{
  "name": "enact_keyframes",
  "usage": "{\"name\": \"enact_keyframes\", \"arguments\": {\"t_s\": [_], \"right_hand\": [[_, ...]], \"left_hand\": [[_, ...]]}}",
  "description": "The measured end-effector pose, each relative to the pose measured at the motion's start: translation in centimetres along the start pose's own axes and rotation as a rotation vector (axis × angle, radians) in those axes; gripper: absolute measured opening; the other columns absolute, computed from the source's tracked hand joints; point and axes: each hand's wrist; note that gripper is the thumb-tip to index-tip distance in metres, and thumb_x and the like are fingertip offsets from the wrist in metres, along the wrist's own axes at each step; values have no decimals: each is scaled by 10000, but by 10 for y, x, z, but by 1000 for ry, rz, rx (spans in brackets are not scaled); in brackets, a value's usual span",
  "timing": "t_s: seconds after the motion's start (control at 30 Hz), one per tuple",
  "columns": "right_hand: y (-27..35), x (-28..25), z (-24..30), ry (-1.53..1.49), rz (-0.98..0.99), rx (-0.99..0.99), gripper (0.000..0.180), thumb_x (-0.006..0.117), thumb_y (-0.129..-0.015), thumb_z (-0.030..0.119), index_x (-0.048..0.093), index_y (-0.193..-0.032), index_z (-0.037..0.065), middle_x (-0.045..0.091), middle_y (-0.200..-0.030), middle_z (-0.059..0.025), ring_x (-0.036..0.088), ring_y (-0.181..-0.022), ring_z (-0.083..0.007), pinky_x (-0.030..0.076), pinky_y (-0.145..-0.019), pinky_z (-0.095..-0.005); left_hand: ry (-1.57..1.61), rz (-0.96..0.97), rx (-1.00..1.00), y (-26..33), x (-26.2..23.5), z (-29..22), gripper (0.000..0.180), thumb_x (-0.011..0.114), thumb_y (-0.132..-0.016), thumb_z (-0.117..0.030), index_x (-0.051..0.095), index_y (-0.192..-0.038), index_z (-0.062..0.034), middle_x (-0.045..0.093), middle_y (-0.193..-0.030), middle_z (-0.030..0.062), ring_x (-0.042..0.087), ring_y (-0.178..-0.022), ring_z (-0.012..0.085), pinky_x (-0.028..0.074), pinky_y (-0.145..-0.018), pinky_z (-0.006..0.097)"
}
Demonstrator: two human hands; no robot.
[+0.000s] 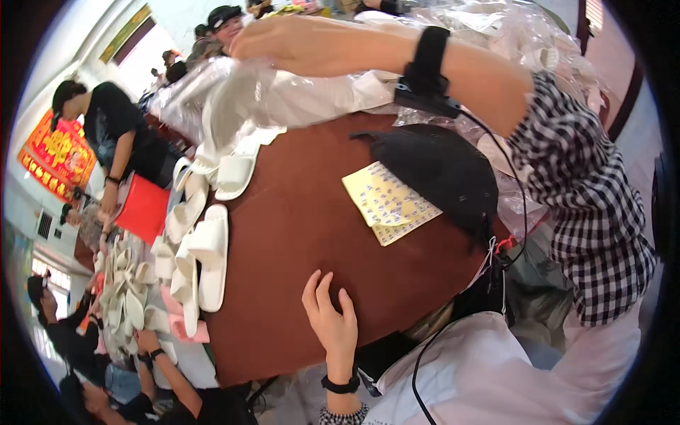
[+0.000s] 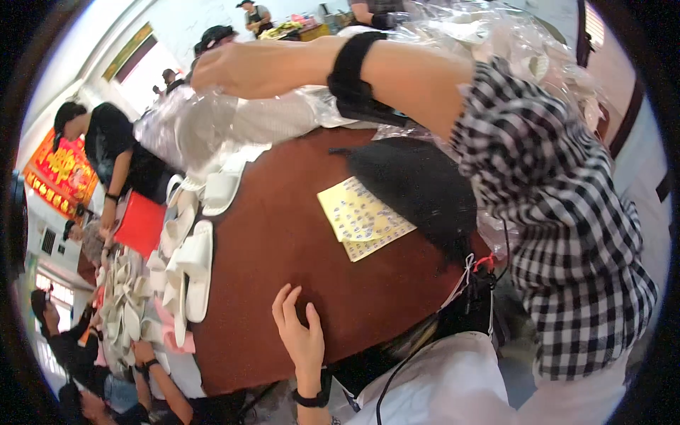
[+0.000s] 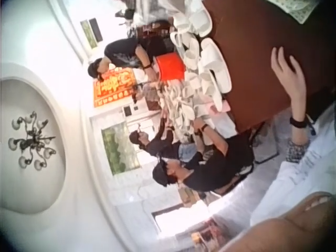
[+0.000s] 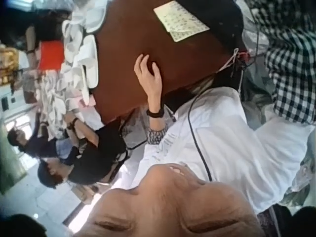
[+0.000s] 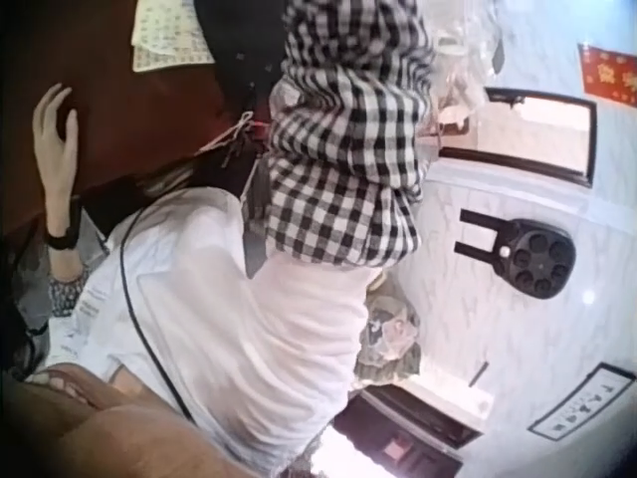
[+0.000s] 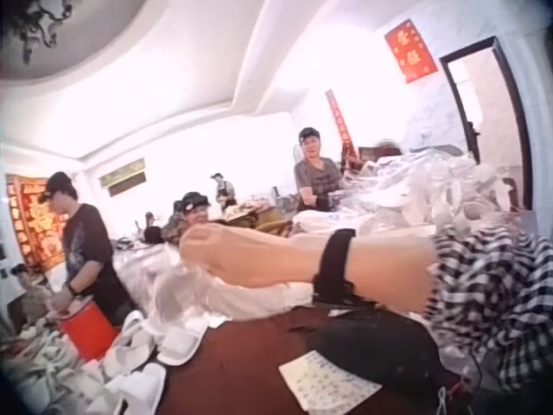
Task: Packing and quality checking white plastic slippers at a manufacturing station.
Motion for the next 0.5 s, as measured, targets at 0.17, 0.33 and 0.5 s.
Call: {"name": "enact_keyframes", "arguments": {"t_s": [0.17,0.33,0.5], "right_hand": [[-2,-14,69,475,541,191,354,567,-908,112,601,-1260,140,640,-1139,-60,704,-900,-280,571,-745,-416],[9,-2,114,-252,531,730,269,512,-980,92,638,-1217,110,690,-988,-126,709,-749,-259,570,-630,-372],[3,19,129,-834,296,1080,326,427,-1070,213,576,-1334,93,675,-1018,-120,700,-745,-202,580,-653,-357]], "left_hand": [[79,-190,15,19,-17,11,282,568,-912,-13,607,-1191,-11,540,-1346,189,503,-1263,365,391,-1073,430],[-182,-466,137,45,-56,34,184,551,-870,72,602,-1025,-12,580,-1178,181,543,-1122,330,426,-992,444],[-186,-459,-29,36,-92,59,270,517,-905,54,552,-1171,23,536,-1237,188,512,-1164,355,382,-1025,441]]}}
Point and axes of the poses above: each hand's wrist, its own y-axis away from the middle knuckle, its own x-axis out of the palm, z = x × y
